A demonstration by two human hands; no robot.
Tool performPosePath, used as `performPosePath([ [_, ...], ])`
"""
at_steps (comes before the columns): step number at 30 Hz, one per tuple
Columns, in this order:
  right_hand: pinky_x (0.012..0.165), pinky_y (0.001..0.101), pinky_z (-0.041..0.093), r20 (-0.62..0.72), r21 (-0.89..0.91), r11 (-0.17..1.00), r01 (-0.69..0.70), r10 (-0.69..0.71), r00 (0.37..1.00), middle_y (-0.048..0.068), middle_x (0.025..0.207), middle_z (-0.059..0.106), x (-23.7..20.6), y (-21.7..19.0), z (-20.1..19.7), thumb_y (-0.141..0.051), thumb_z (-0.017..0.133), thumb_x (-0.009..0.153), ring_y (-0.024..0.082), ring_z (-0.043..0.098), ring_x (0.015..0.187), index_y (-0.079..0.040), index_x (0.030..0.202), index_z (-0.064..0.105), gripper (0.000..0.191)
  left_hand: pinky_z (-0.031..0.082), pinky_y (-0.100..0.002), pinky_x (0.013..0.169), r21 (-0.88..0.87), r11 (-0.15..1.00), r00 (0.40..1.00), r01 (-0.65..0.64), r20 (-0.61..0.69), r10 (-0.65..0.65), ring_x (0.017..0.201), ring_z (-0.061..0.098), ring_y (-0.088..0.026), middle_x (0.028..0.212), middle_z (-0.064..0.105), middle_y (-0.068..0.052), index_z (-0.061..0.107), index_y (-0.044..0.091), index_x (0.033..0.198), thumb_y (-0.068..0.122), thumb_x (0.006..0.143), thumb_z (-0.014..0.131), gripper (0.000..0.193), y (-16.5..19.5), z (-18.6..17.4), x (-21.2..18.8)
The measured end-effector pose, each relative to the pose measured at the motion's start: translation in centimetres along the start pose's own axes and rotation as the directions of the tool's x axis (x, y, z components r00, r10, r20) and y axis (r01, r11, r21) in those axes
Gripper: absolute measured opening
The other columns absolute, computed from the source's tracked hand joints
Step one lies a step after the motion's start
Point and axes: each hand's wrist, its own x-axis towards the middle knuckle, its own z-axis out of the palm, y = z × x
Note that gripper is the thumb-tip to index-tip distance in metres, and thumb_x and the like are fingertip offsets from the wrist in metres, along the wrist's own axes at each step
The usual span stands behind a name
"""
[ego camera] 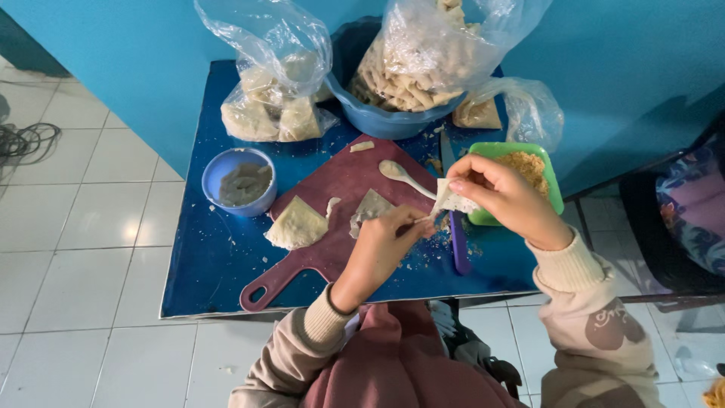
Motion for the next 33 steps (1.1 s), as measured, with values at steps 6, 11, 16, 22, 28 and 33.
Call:
performPosePath([
  [6,0.068,0.0226,0.048,0.224,0.052,0.975,-0.217,0.2,0.954,-0.006,0.091,0.06,-0.6,-0.8,0.1,-0.017,0.067,0.092,0.003,0.055,0.081,-0.01,0.123,0.059,0.033,0.056,-0.034,0.062,0.354,0.935,0.993,-0.02,-0.1,0.059,0.074,0.075,-0.024,0.087,0.076,-0.009,0.073,0.017,0.11,0.026,0.095,0.071,0.018,0.4,1.2,0.1],
  [11,0.066,0.0236,0.048,0.186,-0.106,0.991,-0.081,0.099,0.977,-0.003,0.088,0.064,-0.8,0.0,1.0,-0.012,0.072,0.09,0.005,0.056,0.077,-0.008,0.115,0.066,0.026,0.056,-0.038,0.06,0.427,0.904,0.993,-0.039,-0.087,0.084,0.075,0.074,-0.027,0.091,0.075,-0.006,0.072,0.019,0.105,0.026,0.093,0.07,0.014,0.4,1.8,0.4],
  [16,0.059,0.0234,0.051,-0.009,-0.377,0.925,0.048,-0.056,0.998,-0.002,0.08,0.074,-1.2,1.2,0.8,-0.011,0.068,0.091,0.005,0.066,0.068,-0.008,0.101,0.072,0.01,0.056,-0.039,0.06,0.443,0.89,0.989,-0.105,-0.049,0.141,0.078,0.073,-0.028,0.094,0.075,-0.003,0.071,0.017,0.1,0.025,0.095,0.069,0.01,0.5,2.0,0.3],
  [22,0.056,0.0249,0.052,-0.016,-0.267,0.963,-0.045,0.043,0.999,0.003,0.082,0.066,-1.3,2.1,-0.6,-0.011,0.061,0.098,0.008,0.06,0.061,-0.01,0.108,0.074,0.016,0.056,-0.04,0.067,0.335,0.938,0.994,-0.085,-0.036,0.103,0.087,0.072,-0.033,0.102,0.075,-0.008,0.072,0.014,0.109,0.019,0.098,0.063,0.014,-1.9,1.3,0.0],
  [28,0.062,0.0289,0.052,-0.031,-0.344,0.921,0.184,-0.207,0.978,0.007,0.093,0.066,-1.6,2.3,2.8,-0.004,0.07,0.088,0.016,0.066,0.072,-0.006,0.111,0.068,0.022,0.059,-0.035,0.076,0.031,0.997,0.994,-0.066,0.087,0.063,0.086,0.077,-0.03,0.1,0.075,-0.017,0.063,0.003,0.128,0.01,0.104,0.055,0.027,-5.0,2.3,1.1],
  [33,0.067,0.0316,0.055,-0.021,-0.389,0.91,0.143,-0.163,0.986,0.008,0.095,0.066,-1.1,2.7,3.3,-0.008,0.073,0.087,0.02,0.073,0.077,-0.005,0.106,0.064,0.021,0.06,-0.033,0.08,0.001,1.0,0.999,0.004,0.032,-0.004,0.098,0.079,-0.03,0.105,0.078,-0.016,0.045,0.004,0.146,0.008,0.101,0.058,0.047,-5.8,2.2,1.0],
])
